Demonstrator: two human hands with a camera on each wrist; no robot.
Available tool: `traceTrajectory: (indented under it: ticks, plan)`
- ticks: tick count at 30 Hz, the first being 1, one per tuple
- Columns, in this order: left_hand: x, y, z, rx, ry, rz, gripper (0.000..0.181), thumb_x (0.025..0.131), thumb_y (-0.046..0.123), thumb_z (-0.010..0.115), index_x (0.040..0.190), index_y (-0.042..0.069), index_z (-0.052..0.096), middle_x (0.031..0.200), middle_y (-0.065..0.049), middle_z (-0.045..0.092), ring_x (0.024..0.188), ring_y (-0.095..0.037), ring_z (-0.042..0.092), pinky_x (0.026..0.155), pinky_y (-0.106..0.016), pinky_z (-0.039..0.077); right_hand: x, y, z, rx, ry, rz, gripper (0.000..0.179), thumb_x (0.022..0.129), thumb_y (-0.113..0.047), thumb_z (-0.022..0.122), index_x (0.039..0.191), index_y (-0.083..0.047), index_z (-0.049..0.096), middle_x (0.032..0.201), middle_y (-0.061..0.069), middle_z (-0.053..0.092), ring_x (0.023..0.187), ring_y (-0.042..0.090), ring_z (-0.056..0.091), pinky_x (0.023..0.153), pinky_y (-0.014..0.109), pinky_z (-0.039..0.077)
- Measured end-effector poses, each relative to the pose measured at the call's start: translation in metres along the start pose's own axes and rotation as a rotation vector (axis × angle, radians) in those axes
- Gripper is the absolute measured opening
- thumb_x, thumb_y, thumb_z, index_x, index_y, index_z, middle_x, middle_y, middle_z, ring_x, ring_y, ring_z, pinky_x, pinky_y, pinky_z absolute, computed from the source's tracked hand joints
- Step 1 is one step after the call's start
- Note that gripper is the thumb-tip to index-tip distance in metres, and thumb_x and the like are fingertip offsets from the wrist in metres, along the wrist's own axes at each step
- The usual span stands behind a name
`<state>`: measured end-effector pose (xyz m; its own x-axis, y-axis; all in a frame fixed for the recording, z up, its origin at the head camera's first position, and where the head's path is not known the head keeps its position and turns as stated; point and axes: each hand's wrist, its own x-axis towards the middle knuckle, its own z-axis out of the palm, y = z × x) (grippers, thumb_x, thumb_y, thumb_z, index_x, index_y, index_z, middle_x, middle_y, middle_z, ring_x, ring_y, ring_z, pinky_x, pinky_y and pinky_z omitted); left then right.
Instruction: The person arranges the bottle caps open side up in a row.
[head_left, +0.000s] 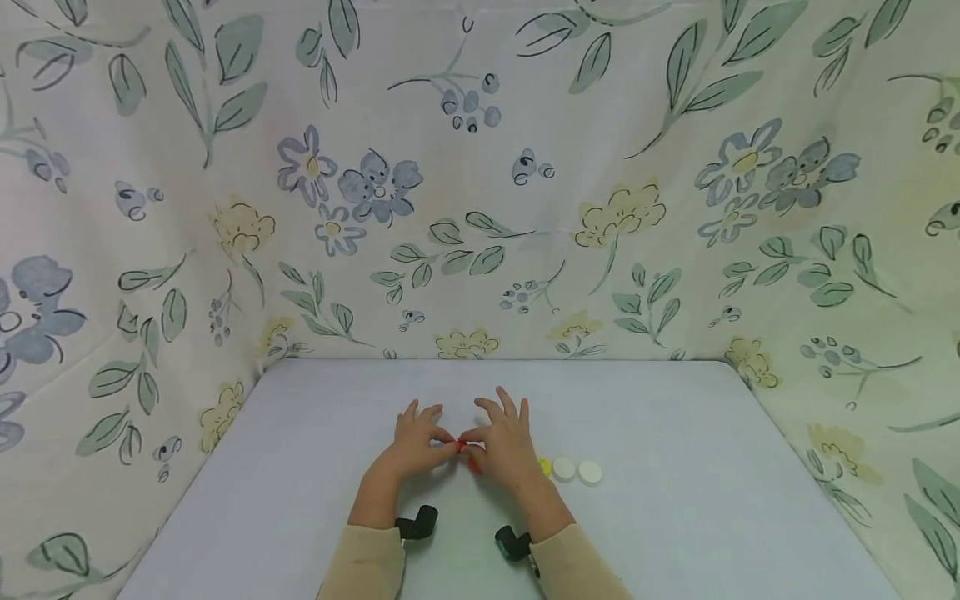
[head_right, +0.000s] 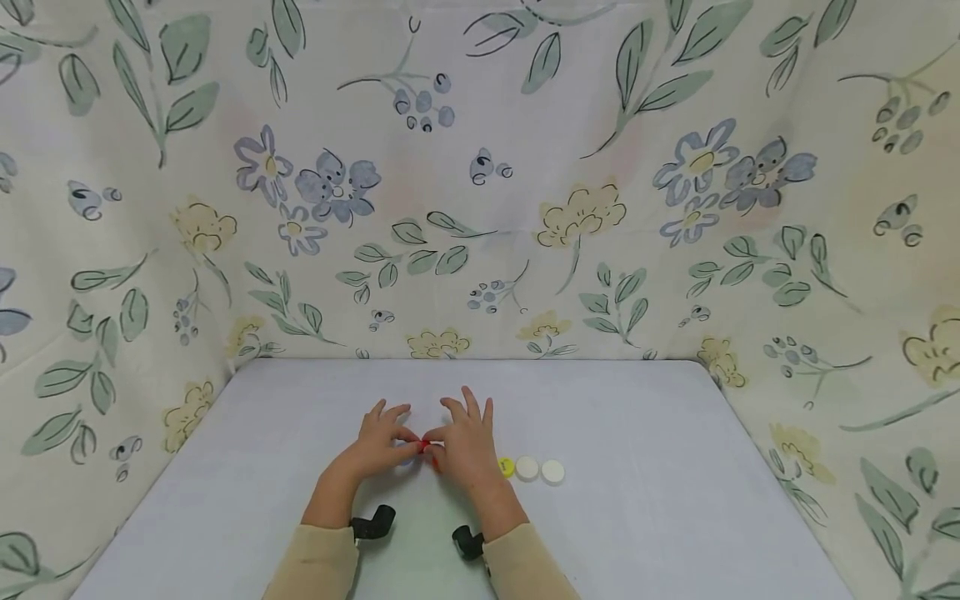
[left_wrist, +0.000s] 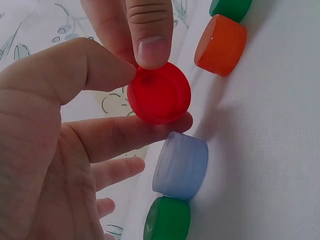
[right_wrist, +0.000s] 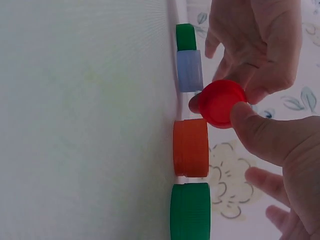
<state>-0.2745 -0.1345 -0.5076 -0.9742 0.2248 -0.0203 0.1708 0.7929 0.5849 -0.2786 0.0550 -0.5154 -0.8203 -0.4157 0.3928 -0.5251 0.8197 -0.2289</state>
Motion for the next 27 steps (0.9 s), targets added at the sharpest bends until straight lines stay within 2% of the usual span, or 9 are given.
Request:
traceTrajectory:
  ticks: [5,8,13,17,22,27]
  plan:
    - [0.002,-0.0015,0.002,0.016,0.006,0.012,0.011,0.081,0.034,0.068,0.078,0.023,0.07,0.146,-0.009,0.035,0.14,-0.039,0.0,0.104,-0.067,0.01,-0.0006,0.0015,-0.0011,0.046,-0.013,-0.002,0.013,0.08,-0.032,0.074,0.092,-0.034,0.076,0.136,0.006,0.047,0.137,0.038,0.021,0.1,0.071,0.014]
    - [0.0032,-0.002,0.0027,0.023,0.008,0.01,0.009,0.078,0.036,0.071,0.078,0.028,0.068,0.147,-0.008,0.034,0.14,-0.038,0.0,0.102,-0.069,0.012,-0.0011,0.0026,-0.0023,0.089,-0.047,0.026,0.015,0.081,-0.033,0.073,0.095,-0.03,0.075,0.137,0.008,0.046,0.137,0.039,0.021,0.099,0.072,0.015]
    - [0.0033,-0.0026,0.0026,0.008,0.0,0.013,0.013,0.074,0.039,0.076,0.081,0.032,0.067,0.148,-0.006,0.032,0.14,-0.037,-0.001,0.099,-0.072,0.016,-0.0016,0.0075,0.0,0.117,-0.105,0.074,0.018,0.084,-0.035,0.069,0.099,-0.027,0.075,0.139,0.01,0.043,0.137,0.04,0.016,0.099,0.073,0.013]
    - [0.0025,-0.0029,0.0019,0.001,-0.023,0.025,0.015,0.073,0.037,0.077,0.084,0.034,0.068,0.149,-0.006,0.03,0.14,-0.037,-0.002,0.099,-0.072,0.013,-0.002,0.0093,0.0009,0.13,-0.133,0.085,0.018,0.084,-0.037,0.068,0.098,-0.027,0.075,0.141,0.01,0.041,0.138,0.04,0.013,0.1,0.072,0.011]
    - [0.0013,-0.0035,0.0006,0.003,-0.045,0.046,0.019,0.07,0.033,0.08,0.086,0.032,0.07,0.149,-0.01,0.03,0.14,-0.04,-0.001,0.099,-0.073,0.011,-0.0025,0.0059,-0.0005,0.153,-0.169,0.083,0.02,0.079,-0.039,0.073,0.094,-0.026,0.076,0.141,0.011,0.041,0.139,0.04,0.011,0.101,0.072,0.007]
    - [0.0015,-0.0035,0.0001,0.042,-0.068,0.023,0.022,0.067,0.032,0.082,0.086,0.034,0.07,0.148,-0.011,0.032,0.139,-0.042,0.001,0.099,-0.072,0.014,-0.0032,0.0003,0.0038,0.116,-0.195,0.079,0.021,0.076,-0.039,0.074,0.091,-0.025,0.076,0.141,0.011,0.042,0.138,0.041,0.012,0.101,0.071,0.005]
